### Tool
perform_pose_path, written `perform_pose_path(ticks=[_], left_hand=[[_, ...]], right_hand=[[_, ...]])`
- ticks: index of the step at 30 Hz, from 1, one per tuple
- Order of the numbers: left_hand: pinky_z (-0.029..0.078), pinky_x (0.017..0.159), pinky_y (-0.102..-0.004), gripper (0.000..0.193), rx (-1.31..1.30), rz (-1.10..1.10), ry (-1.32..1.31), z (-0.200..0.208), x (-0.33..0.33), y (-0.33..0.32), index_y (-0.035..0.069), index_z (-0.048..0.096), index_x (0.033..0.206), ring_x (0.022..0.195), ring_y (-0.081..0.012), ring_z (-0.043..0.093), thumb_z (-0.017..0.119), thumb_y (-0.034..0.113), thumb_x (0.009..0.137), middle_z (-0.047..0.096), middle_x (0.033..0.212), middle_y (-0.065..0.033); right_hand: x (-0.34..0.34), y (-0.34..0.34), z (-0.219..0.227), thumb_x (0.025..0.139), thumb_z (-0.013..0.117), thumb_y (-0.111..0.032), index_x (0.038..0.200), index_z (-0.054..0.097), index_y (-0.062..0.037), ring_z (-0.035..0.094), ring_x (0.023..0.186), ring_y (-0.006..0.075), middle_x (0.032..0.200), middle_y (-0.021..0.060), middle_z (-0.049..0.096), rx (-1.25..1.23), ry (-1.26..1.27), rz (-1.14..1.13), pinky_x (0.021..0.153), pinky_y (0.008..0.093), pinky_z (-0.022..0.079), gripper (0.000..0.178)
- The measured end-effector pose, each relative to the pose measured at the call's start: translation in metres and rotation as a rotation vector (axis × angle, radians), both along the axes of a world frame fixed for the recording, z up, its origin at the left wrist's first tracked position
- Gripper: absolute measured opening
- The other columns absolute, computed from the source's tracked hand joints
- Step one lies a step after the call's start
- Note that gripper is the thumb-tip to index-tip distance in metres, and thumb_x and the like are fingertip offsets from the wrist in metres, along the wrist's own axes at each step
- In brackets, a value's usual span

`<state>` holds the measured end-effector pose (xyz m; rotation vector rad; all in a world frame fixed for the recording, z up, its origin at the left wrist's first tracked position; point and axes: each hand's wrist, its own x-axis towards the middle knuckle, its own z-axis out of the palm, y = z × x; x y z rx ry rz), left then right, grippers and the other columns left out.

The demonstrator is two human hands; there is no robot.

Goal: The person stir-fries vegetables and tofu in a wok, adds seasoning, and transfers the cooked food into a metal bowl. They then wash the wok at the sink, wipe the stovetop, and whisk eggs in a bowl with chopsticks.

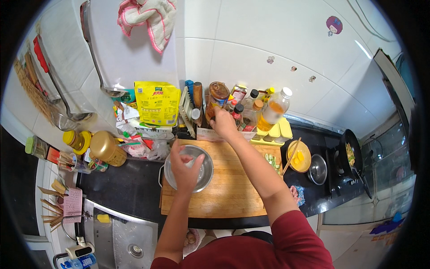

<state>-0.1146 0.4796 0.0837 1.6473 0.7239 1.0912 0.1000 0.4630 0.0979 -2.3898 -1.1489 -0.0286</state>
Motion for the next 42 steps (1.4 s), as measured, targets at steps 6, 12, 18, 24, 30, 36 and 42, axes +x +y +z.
perform_pose_path(ticks=[6,12,18,24,30,36,42], left_hand=[[0.047,0.070,-0.0281,0.065,0.026,-0.053,-0.015,0.017,0.027,0.005,-0.001,0.043,0.131,0.075,-0.0148,0.054,0.073,0.005,0.074,0.054,0.110,-0.0124],[0.047,0.068,-0.0266,0.058,-0.061,-0.076,0.071,-0.017,0.004,-0.012,-0.002,0.045,0.129,0.072,-0.0148,0.056,0.070,0.004,0.076,0.055,0.110,-0.0129],[0.047,0.067,-0.0267,0.056,-0.016,-0.062,0.069,-0.020,-0.015,-0.016,-0.002,0.046,0.127,0.072,-0.0148,0.056,0.069,0.004,0.076,0.057,0.108,-0.0132],[0.043,0.084,-0.0359,0.066,0.222,-0.061,0.114,0.011,-0.008,-0.026,-0.001,0.044,0.130,0.094,-0.0252,0.054,0.074,0.008,0.072,0.053,0.116,-0.0163],[0.039,0.092,-0.0432,0.079,0.603,-0.091,0.156,0.057,0.026,-0.065,0.000,0.044,0.128,0.107,-0.0349,0.049,0.083,0.023,0.064,0.052,0.119,-0.0181],[0.048,0.073,-0.0428,0.070,0.531,-0.382,0.044,0.054,0.049,-0.123,0.001,0.049,0.119,0.088,-0.0361,0.059,0.083,0.025,0.063,0.059,0.100,-0.0179],[0.049,0.076,-0.0380,0.065,0.550,-0.580,0.103,0.066,0.073,-0.192,0.004,0.052,0.118,0.088,-0.0300,0.061,0.083,0.017,0.063,0.062,0.098,-0.0134]], right_hand=[[0.010,0.018,-0.009,0.071,0.073,-0.023,0.101,0.062,-0.0015,0.066,0.088,0.0354,0.095,0.0227,0.067,-0.307,-0.033,-0.065,0.076,0.0425,0.054,0.038],[0.021,0.041,-0.038,0.077,0.066,-0.020,0.102,0.063,-0.0032,0.068,0.089,0.0324,0.097,0.0164,0.069,-0.380,-0.002,-0.174,0.076,0.0402,0.055,0.030],[0.005,0.033,-0.004,0.073,0.072,-0.028,0.100,0.057,-0.0045,0.067,0.088,0.0317,0.093,0.0191,0.067,-0.304,-0.100,-0.123,0.075,0.0408,0.055,0.039],[-0.027,-0.034,0.108,0.073,0.069,-0.038,0.099,0.059,0.0006,0.065,0.083,0.0352,0.083,0.0202,0.066,-0.118,-0.135,-0.051,0.071,0.0436,0.052,0.048],[-0.043,-0.132,0.150,0.076,0.065,-0.045,0.090,0.065,0.0042,0.065,0.072,0.0355,0.075,0.0213,0.065,-0.063,0.070,0.052,0.067,0.0399,0.051,0.052],[-0.037,-0.223,0.155,0.080,0.066,-0.046,0.079,0.059,0.0037,0.057,0.054,0.0241,0.060,0.0141,0.057,-0.023,0.175,0.140,0.054,0.0343,0.046,0.051],[-0.007,-0.325,0.143,0.086,0.067,-0.036,0.077,0.052,-0.0005,0.052,0.046,0.0100,0.057,0.0031,0.053,0.052,0.540,0.152,0.042,0.0240,0.040,0.039]])
